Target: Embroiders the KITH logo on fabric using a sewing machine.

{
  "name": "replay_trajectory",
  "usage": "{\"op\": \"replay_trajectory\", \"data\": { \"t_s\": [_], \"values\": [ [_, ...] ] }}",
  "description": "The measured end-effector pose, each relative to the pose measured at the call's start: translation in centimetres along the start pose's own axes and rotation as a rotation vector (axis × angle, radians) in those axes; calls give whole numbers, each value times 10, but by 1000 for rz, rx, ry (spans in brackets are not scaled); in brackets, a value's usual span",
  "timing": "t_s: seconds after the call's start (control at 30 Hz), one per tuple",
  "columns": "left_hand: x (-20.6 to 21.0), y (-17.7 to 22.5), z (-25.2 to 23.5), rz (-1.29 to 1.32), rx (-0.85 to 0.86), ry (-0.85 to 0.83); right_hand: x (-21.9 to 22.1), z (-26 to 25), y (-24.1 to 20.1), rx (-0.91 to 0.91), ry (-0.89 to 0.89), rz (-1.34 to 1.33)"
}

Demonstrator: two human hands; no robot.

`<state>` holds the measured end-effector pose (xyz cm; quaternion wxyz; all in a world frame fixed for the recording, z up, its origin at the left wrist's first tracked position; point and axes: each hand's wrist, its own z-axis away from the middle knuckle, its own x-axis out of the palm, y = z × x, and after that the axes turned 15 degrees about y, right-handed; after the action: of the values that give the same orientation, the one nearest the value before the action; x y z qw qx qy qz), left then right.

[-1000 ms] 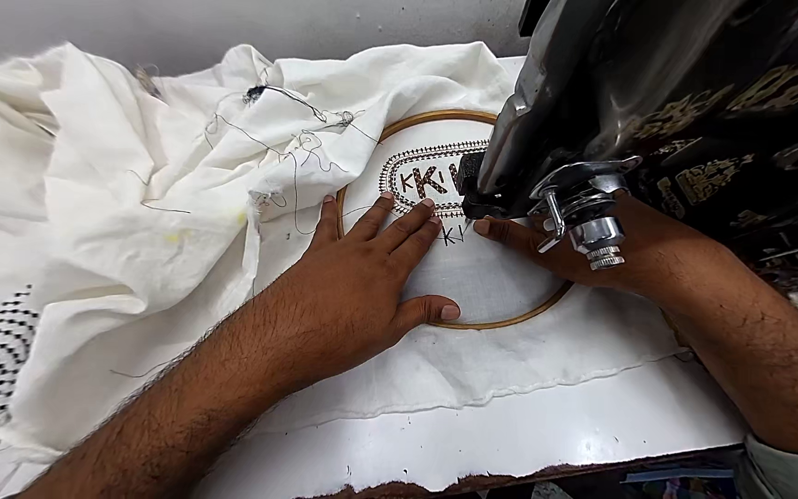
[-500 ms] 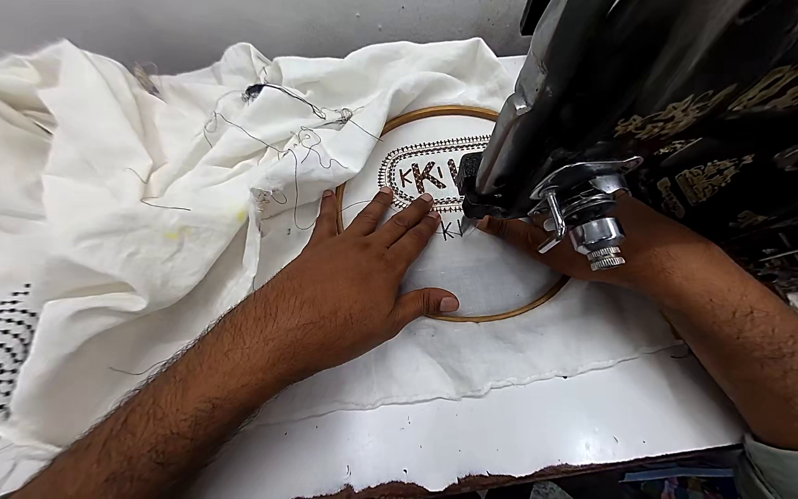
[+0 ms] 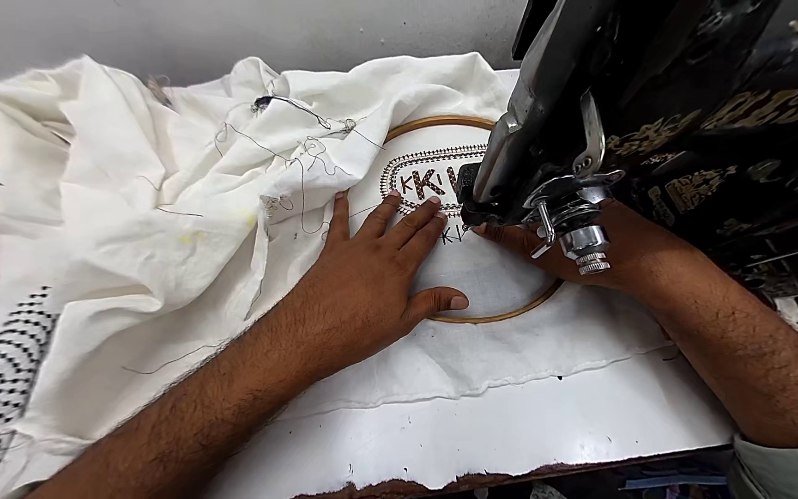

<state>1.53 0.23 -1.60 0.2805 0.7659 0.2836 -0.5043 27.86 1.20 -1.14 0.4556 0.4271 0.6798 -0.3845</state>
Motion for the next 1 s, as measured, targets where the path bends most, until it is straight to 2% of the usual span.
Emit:
{"op": "replay_trajectory", "data": {
  "t_s": [0.2,0.3,0.43,0.57,0.73,0.83,1.0],
  "values": [
    [-1,0,2,-6,-16,-30,-28,1,-9,46,-45,-89],
    [-8,-3,3,-41,-28,-76,-13,1,2,-76,26,-63],
    [-19,-3,3,-55,-57,-148,7,6,15,-86,118,-130],
    [-20,-2,0,-26,-67,-166,18,8,33,-66,45,-42],
    [-9,-2,-2,30,-59,-119,9,6,42,-16,-101,79],
    [-5,-1,-1,49,-51,-94,3,5,39,103,-212,157],
    [-4,-1,0,46,-45,-94,3,5,34,101,-212,177]
  ]
}}
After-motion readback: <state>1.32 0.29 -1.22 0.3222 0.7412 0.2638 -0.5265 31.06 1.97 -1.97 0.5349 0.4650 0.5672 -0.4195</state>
